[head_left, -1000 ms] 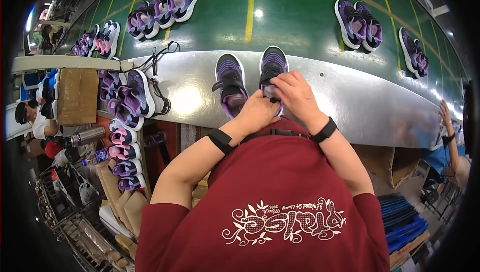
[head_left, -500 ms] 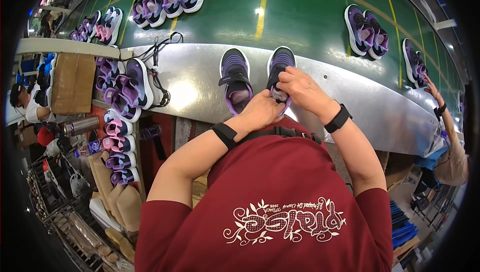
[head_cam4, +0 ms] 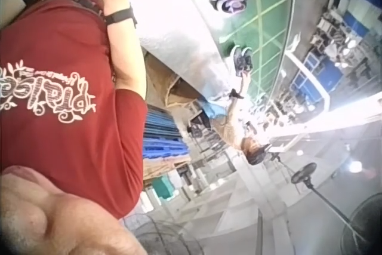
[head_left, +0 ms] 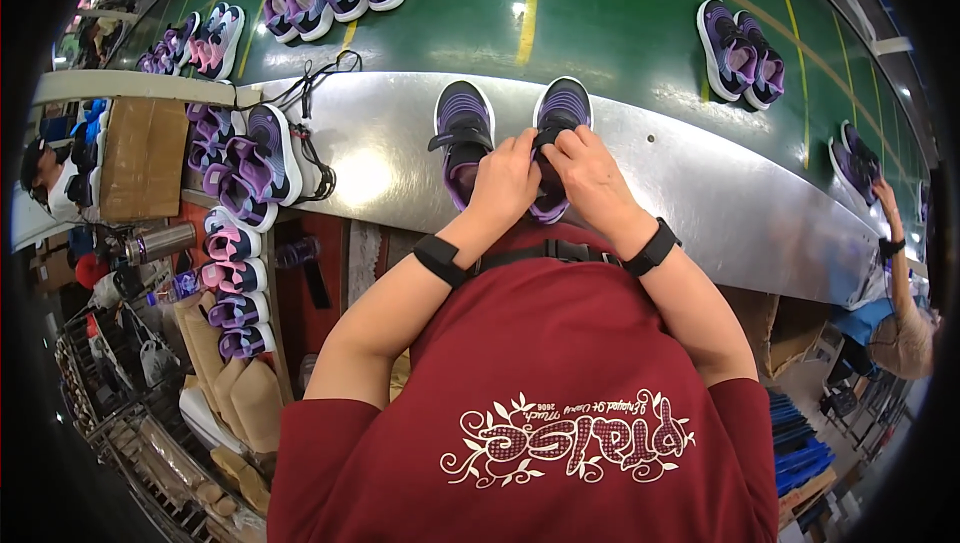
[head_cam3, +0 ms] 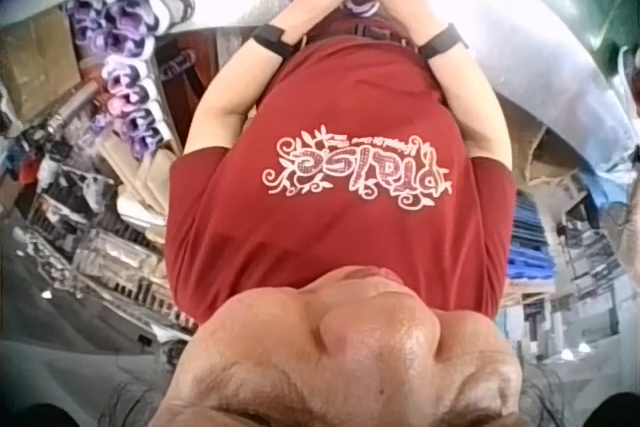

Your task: Inspecting and adjusting the straps and insoles of pairs of shoes on a manufacturing assembly line.

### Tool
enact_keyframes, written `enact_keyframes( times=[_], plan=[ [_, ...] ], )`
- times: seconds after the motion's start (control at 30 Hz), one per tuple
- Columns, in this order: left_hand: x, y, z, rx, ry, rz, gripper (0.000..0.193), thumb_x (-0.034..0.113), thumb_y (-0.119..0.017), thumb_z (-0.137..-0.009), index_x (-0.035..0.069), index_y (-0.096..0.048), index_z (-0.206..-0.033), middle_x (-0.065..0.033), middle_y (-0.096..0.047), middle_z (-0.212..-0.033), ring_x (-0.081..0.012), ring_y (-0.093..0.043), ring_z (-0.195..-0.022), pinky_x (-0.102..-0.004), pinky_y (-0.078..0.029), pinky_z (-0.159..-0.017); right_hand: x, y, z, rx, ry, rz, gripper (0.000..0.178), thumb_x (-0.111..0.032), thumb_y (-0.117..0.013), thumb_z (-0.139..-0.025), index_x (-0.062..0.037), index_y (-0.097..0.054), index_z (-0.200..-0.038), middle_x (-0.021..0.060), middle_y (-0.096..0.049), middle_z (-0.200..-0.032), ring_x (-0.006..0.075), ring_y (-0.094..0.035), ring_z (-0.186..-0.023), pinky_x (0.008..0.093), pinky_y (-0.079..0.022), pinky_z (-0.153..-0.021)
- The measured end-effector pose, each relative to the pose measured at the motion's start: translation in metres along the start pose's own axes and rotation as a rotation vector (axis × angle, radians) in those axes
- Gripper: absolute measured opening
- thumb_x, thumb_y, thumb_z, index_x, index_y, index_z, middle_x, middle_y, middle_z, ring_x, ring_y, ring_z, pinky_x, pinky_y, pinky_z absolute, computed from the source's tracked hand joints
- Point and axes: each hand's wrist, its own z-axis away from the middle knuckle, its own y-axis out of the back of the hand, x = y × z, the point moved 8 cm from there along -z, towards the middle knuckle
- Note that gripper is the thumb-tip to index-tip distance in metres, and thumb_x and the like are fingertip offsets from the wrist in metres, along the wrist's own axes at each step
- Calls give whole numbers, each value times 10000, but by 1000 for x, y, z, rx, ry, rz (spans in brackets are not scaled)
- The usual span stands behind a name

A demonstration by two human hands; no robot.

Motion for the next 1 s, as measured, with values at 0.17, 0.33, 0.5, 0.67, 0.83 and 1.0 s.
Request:
enact_keyframes(
  times=[0.17,0.33,0.5,0.67,0.83,1.0],
  plan=[
    [-14,-20,10,-196,155,107,432,37,-574,-766,-8,-541,-1194,-212,-621,-881,-370,-621,-786,-421,-494,-690,12,-5,-1,-206,113,-81,172,-22,-572,-687,5,-612,-853,82,-485,-806,253,-490,-803,332,-442,-705],
    [-9,-18,13,-271,96,38,486,48,-561,-769,-21,-505,-1247,-233,-582,-967,-365,-597,-886,-408,-477,-773,-17,-26,10,-69,172,134,136,-46,-579,-694,12,-596,-816,80,-505,-873,238,-489,-834,330,-432,-722],
    [0,-1,17,-221,30,68,464,77,-639,-749,-18,-541,-1192,-180,-594,-973,-337,-581,-899,-387,-488,-752,5,9,24,112,-163,-156,247,-81,-638,-734,-1,-598,-965,96,-544,-867,258,-544,-826,363,-462,-726],
    [51,6,4,-131,-358,45,419,82,-698,-711,7,-593,-1110,-115,-606,-975,-268,-576,-895,-340,-494,-752,50,-30,76,-148,-746,-356,529,-181,-721,-744,32,-491,-1170,186,-615,-850,355,-607,-734,417,-493,-642],
    [62,-27,6,-212,-485,-166,290,30,-616,-687,41,-633,-977,-43,-533,-769,-223,-549,-702,-341,-478,-595,51,-39,70,-140,-720,-287,460,-160,-617,-815,50,-469,-1197,240,-619,-722,386,-629,-706,447,-498,-630],
    [44,-14,26,-248,-572,-145,313,31,-593,-681,32,-629,-992,-50,-540,-758,-217,-549,-700,-315,-485,-595,53,-55,81,-169,-885,-560,414,-136,-513,-837,73,-473,-1192,274,-607,-691,414,-613,-660,469,-500,-655]
  ],
)
